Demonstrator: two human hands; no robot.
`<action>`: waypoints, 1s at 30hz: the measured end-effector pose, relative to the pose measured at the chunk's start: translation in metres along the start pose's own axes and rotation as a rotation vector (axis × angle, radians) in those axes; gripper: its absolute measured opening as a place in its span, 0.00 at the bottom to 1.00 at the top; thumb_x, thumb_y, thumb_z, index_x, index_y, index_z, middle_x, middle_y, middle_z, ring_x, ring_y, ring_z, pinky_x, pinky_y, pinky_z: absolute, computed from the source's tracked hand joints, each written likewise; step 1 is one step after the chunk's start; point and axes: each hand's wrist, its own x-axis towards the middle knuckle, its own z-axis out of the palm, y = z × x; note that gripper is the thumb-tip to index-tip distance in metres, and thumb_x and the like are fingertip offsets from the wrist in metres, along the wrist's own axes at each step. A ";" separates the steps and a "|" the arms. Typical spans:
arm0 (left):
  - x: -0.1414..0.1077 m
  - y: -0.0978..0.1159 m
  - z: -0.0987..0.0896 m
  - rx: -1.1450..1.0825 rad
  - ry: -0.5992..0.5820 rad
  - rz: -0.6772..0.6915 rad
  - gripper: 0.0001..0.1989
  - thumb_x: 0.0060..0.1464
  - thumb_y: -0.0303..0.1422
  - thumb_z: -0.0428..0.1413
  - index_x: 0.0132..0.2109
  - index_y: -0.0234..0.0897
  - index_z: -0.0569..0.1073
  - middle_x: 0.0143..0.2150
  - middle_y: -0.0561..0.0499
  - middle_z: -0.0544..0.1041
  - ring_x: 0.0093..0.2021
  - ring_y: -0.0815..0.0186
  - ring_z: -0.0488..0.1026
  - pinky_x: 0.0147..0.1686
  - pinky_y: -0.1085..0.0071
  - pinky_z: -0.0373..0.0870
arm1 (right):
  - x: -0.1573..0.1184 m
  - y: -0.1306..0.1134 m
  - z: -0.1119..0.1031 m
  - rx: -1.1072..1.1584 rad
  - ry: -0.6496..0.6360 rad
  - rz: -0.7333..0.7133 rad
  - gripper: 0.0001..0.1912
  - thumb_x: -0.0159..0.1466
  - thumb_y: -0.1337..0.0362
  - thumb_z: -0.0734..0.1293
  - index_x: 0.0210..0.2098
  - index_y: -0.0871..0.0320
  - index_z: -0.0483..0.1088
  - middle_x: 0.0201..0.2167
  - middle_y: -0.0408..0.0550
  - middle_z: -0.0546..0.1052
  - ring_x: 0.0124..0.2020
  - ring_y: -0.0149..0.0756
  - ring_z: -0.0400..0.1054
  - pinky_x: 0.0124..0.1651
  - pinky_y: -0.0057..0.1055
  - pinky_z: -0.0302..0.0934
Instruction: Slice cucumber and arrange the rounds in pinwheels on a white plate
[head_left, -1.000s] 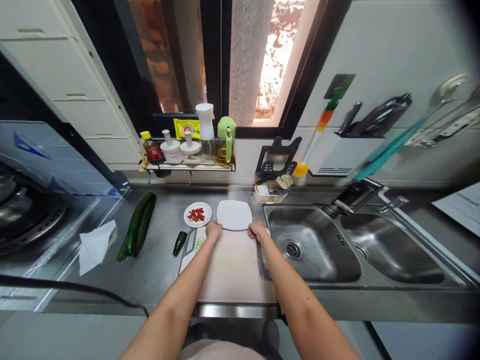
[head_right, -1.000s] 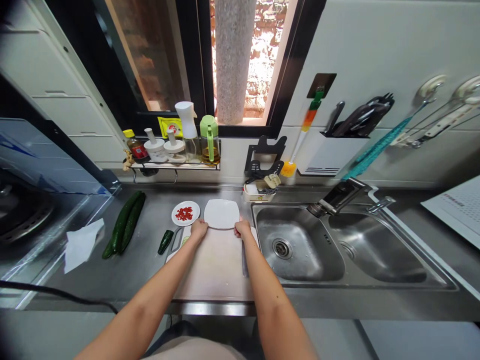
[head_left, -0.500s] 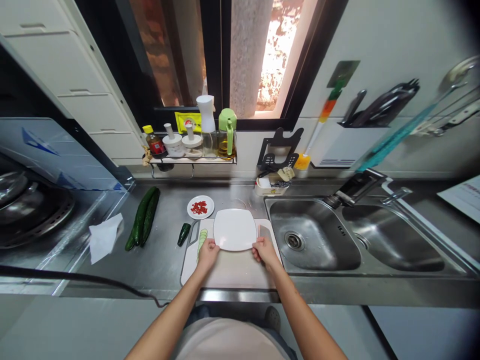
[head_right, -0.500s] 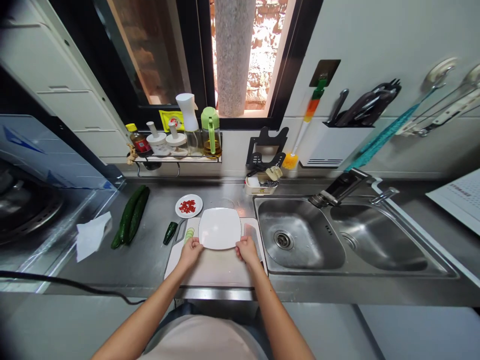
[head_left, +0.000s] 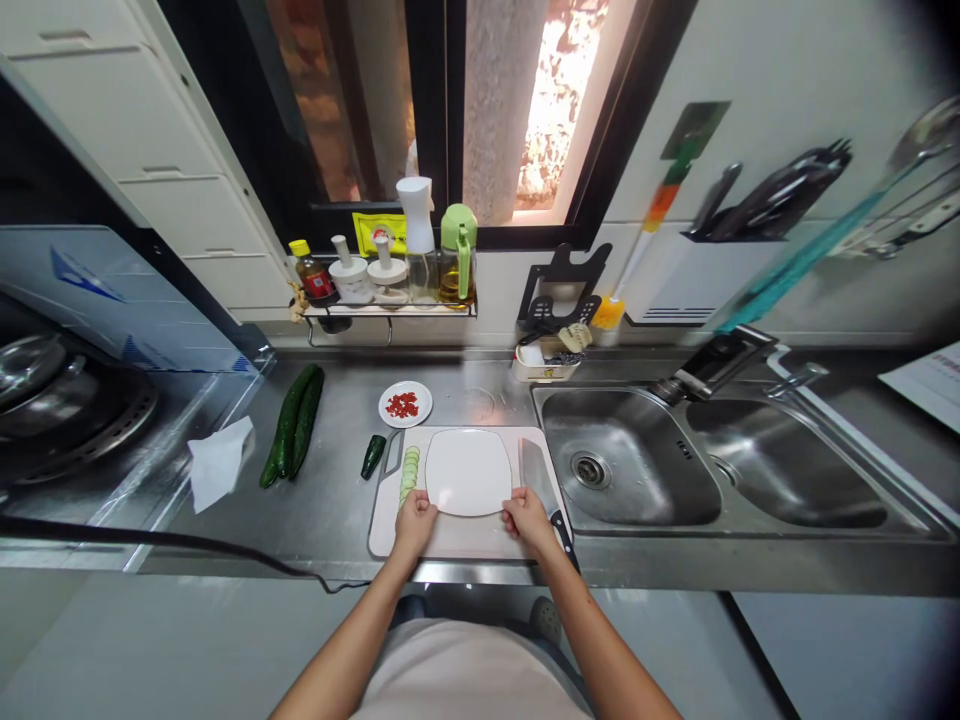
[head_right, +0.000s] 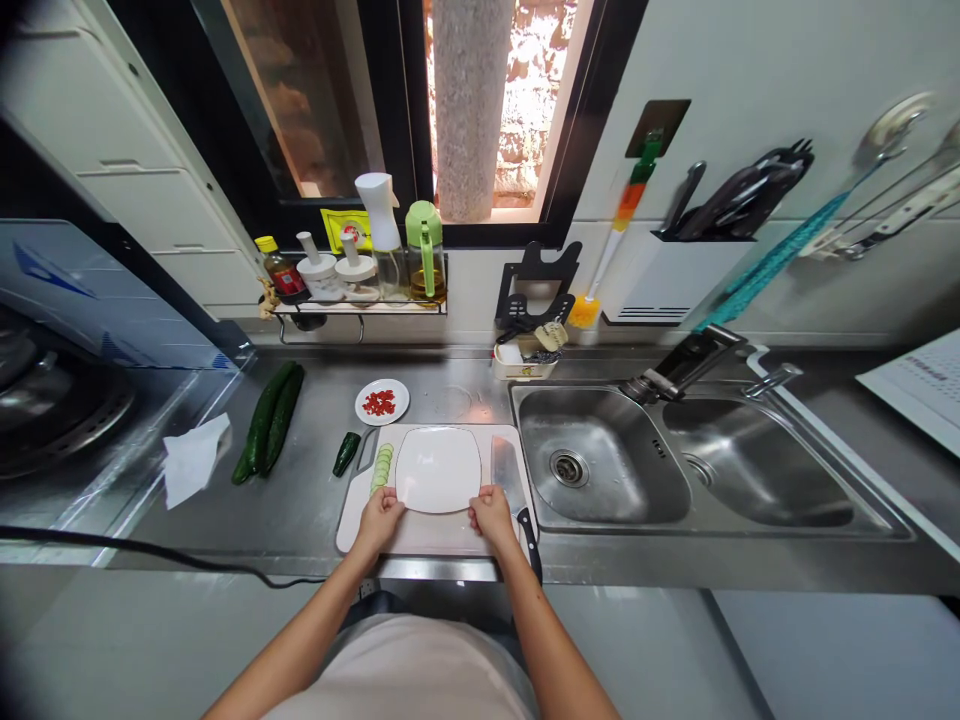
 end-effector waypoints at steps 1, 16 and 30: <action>0.000 -0.001 0.001 0.010 0.000 -0.002 0.08 0.46 0.28 0.55 0.37 0.36 0.69 0.25 0.56 0.71 0.25 0.70 0.69 0.29 0.76 0.64 | 0.000 0.001 0.000 -0.001 0.000 0.000 0.13 0.49 0.68 0.60 0.33 0.53 0.52 0.13 0.30 0.64 0.10 0.24 0.56 0.12 0.18 0.43; -0.004 -0.009 0.001 0.048 -0.035 -0.012 0.08 0.45 0.27 0.56 0.37 0.36 0.69 0.23 0.57 0.70 0.25 0.71 0.69 0.30 0.76 0.64 | -0.008 0.003 -0.003 -0.073 0.027 0.046 0.14 0.49 0.72 0.59 0.33 0.53 0.51 0.12 0.31 0.65 0.10 0.26 0.58 0.12 0.18 0.47; -0.008 -0.006 -0.001 -0.002 -0.071 -0.043 0.08 0.46 0.26 0.56 0.37 0.35 0.69 0.23 0.57 0.71 0.22 0.72 0.68 0.26 0.77 0.62 | -0.007 0.005 -0.004 -0.067 0.029 0.047 0.15 0.49 0.71 0.60 0.33 0.53 0.51 0.11 0.30 0.65 0.10 0.27 0.58 0.12 0.19 0.48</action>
